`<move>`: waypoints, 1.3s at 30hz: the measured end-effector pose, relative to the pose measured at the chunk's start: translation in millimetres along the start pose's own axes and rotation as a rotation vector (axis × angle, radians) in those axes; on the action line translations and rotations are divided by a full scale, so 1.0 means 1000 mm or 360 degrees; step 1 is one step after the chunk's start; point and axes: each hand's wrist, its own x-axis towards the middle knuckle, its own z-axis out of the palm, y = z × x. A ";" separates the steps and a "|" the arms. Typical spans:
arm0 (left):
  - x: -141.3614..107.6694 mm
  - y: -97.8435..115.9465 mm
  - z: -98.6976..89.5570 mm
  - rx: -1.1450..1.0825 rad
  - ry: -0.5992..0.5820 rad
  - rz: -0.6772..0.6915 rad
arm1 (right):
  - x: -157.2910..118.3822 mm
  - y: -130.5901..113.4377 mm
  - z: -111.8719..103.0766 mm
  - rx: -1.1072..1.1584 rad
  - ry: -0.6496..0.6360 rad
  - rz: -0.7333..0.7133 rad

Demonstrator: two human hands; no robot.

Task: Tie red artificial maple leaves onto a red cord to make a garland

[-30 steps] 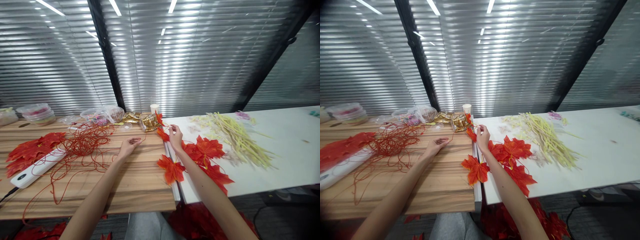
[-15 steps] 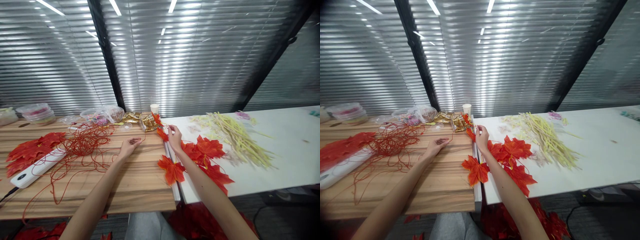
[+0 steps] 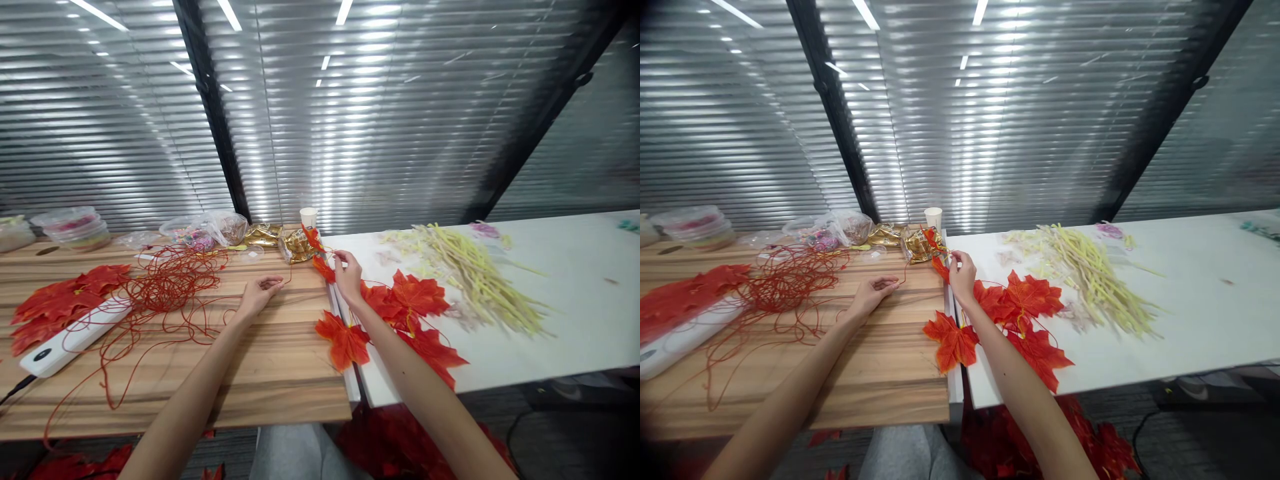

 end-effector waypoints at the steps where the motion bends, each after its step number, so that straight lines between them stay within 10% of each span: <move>1: 0.000 0.000 0.000 -0.0003 -0.0001 0.0001 | 0.000 0.000 0.000 -0.0001 -0.0004 0.0001; 39: 0.000 -0.002 0.003 0.0028 -0.0029 0.0007 | -0.004 -0.002 0.004 0.0035 -0.0116 0.0013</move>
